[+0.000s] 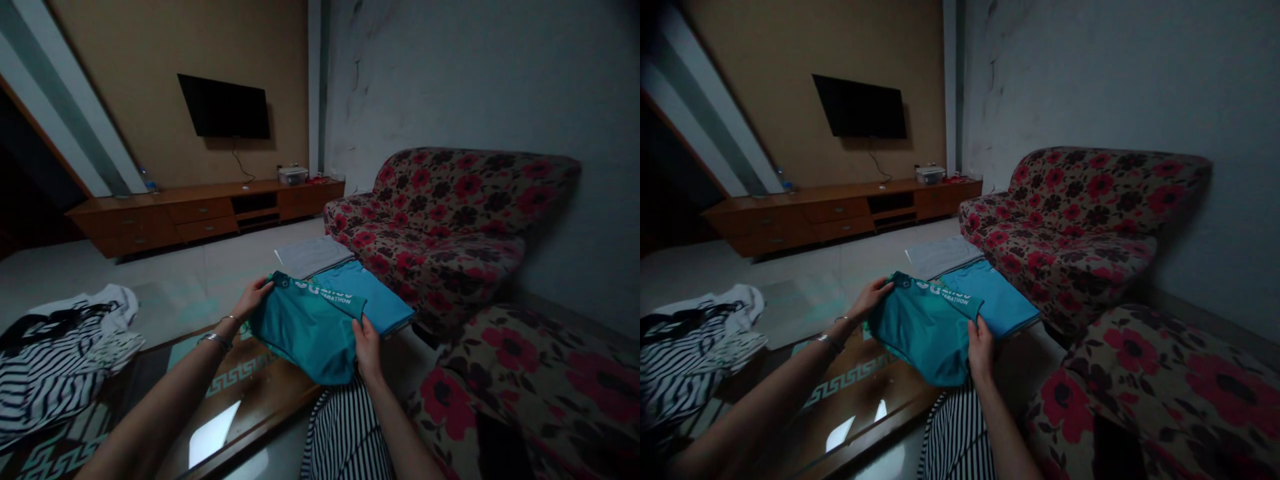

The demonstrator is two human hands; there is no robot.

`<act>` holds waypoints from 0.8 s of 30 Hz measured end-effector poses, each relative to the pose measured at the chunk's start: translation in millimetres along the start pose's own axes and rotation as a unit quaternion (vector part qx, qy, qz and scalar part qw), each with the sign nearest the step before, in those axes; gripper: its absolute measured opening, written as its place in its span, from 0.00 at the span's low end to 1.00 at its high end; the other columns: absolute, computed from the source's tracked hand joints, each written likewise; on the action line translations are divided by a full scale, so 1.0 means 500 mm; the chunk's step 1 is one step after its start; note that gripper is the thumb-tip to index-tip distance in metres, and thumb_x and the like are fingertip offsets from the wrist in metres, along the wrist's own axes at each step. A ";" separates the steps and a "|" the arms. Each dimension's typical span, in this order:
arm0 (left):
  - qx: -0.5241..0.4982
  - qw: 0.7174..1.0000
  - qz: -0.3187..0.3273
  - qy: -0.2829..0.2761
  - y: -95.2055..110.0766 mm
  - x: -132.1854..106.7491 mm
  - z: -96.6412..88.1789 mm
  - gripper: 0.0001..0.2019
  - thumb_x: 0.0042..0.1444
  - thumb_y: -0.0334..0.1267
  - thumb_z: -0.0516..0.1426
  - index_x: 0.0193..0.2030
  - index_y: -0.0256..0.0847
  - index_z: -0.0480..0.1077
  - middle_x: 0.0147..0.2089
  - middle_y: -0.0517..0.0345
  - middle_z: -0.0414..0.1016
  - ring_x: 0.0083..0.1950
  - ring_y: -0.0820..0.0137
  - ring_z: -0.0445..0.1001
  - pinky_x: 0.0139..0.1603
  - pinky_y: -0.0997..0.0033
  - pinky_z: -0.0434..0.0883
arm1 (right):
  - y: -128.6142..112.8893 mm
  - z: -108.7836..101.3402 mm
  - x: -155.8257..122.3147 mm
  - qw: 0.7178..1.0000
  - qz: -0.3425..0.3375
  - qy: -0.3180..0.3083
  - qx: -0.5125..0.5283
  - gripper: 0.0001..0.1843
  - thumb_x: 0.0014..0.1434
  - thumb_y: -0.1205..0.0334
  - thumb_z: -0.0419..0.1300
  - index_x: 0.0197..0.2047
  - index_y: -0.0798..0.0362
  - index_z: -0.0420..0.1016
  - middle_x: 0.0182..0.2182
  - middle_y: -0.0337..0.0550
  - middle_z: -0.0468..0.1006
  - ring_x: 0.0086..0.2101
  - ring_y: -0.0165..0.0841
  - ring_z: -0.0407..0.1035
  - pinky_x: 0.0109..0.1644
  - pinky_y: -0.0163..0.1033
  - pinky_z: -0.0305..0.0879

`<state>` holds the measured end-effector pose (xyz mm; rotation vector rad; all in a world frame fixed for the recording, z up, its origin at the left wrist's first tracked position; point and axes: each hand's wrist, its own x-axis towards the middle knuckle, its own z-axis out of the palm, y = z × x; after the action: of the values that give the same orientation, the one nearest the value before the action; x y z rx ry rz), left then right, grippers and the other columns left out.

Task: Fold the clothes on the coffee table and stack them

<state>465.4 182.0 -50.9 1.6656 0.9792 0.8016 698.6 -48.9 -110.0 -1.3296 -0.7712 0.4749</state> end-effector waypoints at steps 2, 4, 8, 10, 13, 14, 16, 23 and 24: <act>0.006 0.999 0.015 -0.030 0.040 0.058 0.055 0.29 0.47 0.55 0.59 0.50 0.35 0.72 0.47 0.53 0.77 0.44 0.61 0.74 0.45 0.66 0.71 | -0.003 -0.033 0.028 0.999 0.020 0.030 0.010 0.30 0.57 0.48 0.54 0.59 0.55 0.68 0.53 0.48 0.73 0.51 0.39 0.67 0.57 0.44 0.61; 0.007 0.998 0.023 -0.063 0.079 0.114 0.103 0.29 0.47 0.55 0.59 0.51 0.34 0.72 0.47 0.52 0.77 0.44 0.61 0.74 0.45 0.66 0.72 | -0.005 -0.060 0.057 0.998 0.031 0.059 0.021 0.32 0.57 0.47 0.55 0.60 0.55 0.65 0.55 0.49 0.71 0.53 0.40 0.66 0.58 0.44 0.60; 0.006 0.989 0.039 -0.142 0.145 0.237 0.179 0.28 0.49 0.53 0.59 0.51 0.34 0.72 0.45 0.53 0.77 0.42 0.62 0.74 0.44 0.65 0.72 | -0.013 -0.106 0.118 0.992 0.054 0.101 0.056 0.36 0.56 0.46 0.56 0.64 0.55 0.60 0.56 0.50 0.70 0.54 0.40 0.65 0.57 0.44 0.61; 0.023 0.984 0.059 -0.168 0.170 0.307 0.216 0.27 0.50 0.52 0.58 0.52 0.35 0.72 0.45 0.53 0.77 0.42 0.63 0.74 0.45 0.66 0.71 | -0.011 -0.131 0.150 0.989 0.059 0.117 0.067 0.37 0.56 0.45 0.57 0.64 0.54 0.60 0.55 0.49 0.71 0.53 0.40 0.66 0.57 0.43 0.62; 0.071 0.974 0.091 -0.194 0.186 0.419 0.289 0.25 0.53 0.51 0.56 0.53 0.35 0.72 0.48 0.53 0.76 0.45 0.62 0.73 0.47 0.66 0.70 | 0.026 -0.172 0.199 0.985 0.055 0.154 0.047 0.36 0.56 0.43 0.56 0.63 0.53 0.62 0.54 0.49 0.72 0.51 0.40 0.67 0.54 0.41 0.63; 0.098 0.970 0.098 -0.199 0.182 0.454 0.320 0.25 0.54 0.50 0.55 0.52 0.34 0.72 0.49 0.53 0.76 0.46 0.62 0.73 0.48 0.66 0.70 | 0.051 -0.186 0.214 0.984 0.056 0.169 0.031 0.36 0.55 0.42 0.56 0.62 0.54 0.63 0.53 0.49 0.73 0.50 0.40 0.68 0.53 0.40 0.64; 0.155 0.963 0.100 -0.197 0.155 0.517 0.383 0.24 0.54 0.49 0.55 0.51 0.33 0.72 0.51 0.52 0.75 0.49 0.61 0.72 0.51 0.66 0.68 | 0.114 -0.211 0.239 0.980 0.083 0.181 -0.004 0.38 0.53 0.39 0.57 0.60 0.54 0.65 0.49 0.50 0.76 0.46 0.39 0.70 0.47 0.39 0.67; 0.214 0.955 0.035 -0.201 -0.051 0.614 0.518 0.26 0.44 0.52 0.61 0.47 0.36 0.74 0.48 0.49 0.77 0.48 0.61 0.72 0.48 0.71 0.68 | 0.257 -0.251 0.241 0.958 0.223 0.177 0.032 0.51 0.48 0.35 0.60 0.68 0.48 0.49 0.40 0.47 0.77 0.30 0.35 0.74 0.31 0.38 0.71; 0.216 0.955 0.028 -0.203 -0.073 0.619 0.518 0.26 0.44 0.53 0.60 0.47 0.36 0.74 0.47 0.50 0.77 0.46 0.62 0.73 0.46 0.73 0.69 | 0.255 -0.249 0.234 0.959 0.216 0.183 0.033 0.51 0.48 0.35 0.60 0.69 0.48 0.47 0.40 0.46 0.76 0.31 0.35 0.74 0.31 0.38 0.71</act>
<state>820.5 354.5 -142.2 2.1348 0.8529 0.2619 883.3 -25.1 -214.0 -1.4727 -0.1531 0.5705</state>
